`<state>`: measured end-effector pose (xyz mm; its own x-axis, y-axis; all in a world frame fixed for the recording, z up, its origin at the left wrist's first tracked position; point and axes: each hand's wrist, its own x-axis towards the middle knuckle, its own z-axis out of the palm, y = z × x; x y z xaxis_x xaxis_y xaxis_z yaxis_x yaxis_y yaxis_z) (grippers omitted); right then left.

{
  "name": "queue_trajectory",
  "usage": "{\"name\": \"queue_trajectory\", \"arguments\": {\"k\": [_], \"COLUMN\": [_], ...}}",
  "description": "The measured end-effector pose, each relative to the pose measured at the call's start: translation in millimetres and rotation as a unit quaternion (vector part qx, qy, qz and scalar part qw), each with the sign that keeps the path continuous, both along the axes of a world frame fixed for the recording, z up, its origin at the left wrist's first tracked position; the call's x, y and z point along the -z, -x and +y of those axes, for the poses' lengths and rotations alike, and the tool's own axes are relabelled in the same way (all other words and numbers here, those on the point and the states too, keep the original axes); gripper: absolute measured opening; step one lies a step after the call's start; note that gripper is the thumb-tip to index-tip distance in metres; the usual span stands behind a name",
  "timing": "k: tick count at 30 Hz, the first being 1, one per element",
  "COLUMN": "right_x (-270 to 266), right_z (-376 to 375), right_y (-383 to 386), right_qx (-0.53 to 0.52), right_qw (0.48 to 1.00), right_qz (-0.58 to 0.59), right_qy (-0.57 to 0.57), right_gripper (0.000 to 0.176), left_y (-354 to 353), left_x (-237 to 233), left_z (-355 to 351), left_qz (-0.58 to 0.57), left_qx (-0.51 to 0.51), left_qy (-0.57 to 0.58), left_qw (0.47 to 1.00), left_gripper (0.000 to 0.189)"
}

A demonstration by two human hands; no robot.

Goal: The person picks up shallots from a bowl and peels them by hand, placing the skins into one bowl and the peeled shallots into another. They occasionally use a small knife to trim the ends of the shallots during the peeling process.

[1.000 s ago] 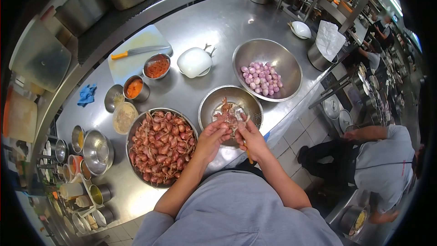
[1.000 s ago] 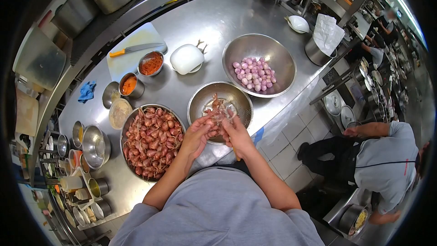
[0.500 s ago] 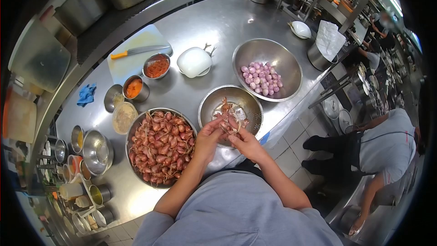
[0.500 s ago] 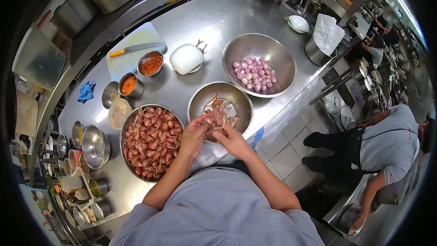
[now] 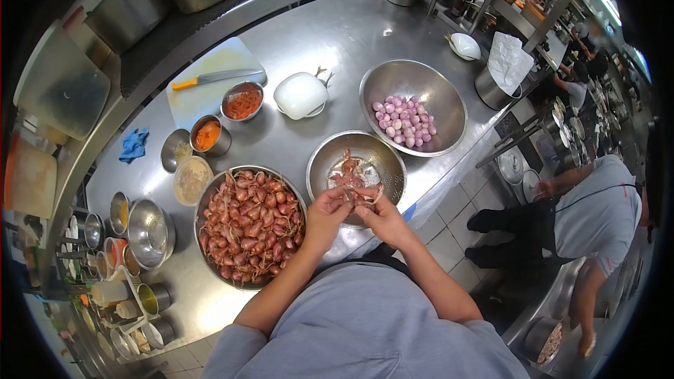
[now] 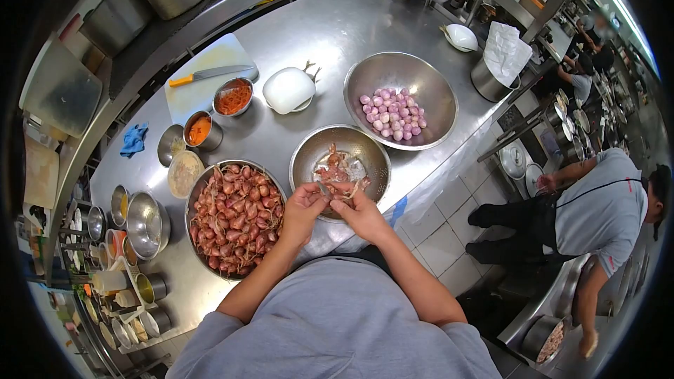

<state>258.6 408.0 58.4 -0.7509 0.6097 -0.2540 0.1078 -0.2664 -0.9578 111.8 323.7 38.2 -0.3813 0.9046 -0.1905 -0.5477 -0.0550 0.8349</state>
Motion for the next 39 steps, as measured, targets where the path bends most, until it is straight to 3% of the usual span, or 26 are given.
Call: {"name": "queue_trajectory", "arguments": {"k": [4, 10, 16, 18, 22, 24, 28, 31, 33, 37, 39], "right_x": [-4, 10, 0, 6, 1, -11, -20, -9, 3, 14, 15], "right_z": [-4, -7, -9, -9, -9, -8, -9, -8, -6, -5, -6], "right_y": [4, 6, 7, 13, 12, 7, 8, 10, 13, 12, 11], "right_qx": [0.032, 0.060, 0.091, 0.087, 0.088, 0.101, 0.093, 0.074, 0.097, 0.097, 0.081], "right_qw": [0.999, 0.994, 0.985, 0.991, 0.990, 0.974, 0.966, 0.980, 0.993, 0.990, 0.988], "right_qz": [0.016, 0.085, 0.043, 0.085, 0.071, 0.064, 0.069, 0.046, 0.065, 0.077, 0.054], "right_qy": [0.020, -0.042, 0.141, -0.060, -0.083, 0.193, 0.231, 0.177, -0.014, -0.068, -0.116], "right_gripper": [0.034, 0.028, 0.028, 0.027, 0.022, 0.016, 0.014, 0.019, 0.023, 0.026, 0.025], "left_y": [-4, -4, -7, -4, -2, -1, 4, 7, 11, 12, 10], "left_x": [11, 11, 10, 16, 4, -5, 0, 22, 27, 17, 11], "left_z": [1, 2, 0, 0, 0, 5, 5, 6, 6, 3, 2], "left_qz": [0.031, 0.072, 0.098, 0.068, 0.020, -0.005, -0.048, 0.012, 0.217, 0.229, 0.063], "left_qx": [-0.019, -0.013, -0.023, -0.017, -0.010, -0.017, 0.001, -0.015, -0.079, -0.037, 0.042], "left_qy": [-0.023, -0.023, -0.068, -0.044, -0.027, -0.048, -0.038, -0.034, -0.023, -0.017, 0.014], "left_qw": [0.999, 0.997, 0.993, 0.997, 0.999, 0.999, 0.998, 0.999, 0.973, 0.972, 0.997], "left_gripper": [0.028, 0.031, 0.032, 0.033, 0.035, 0.036, 0.040, 0.039, 0.038, 0.036, 0.037]}}
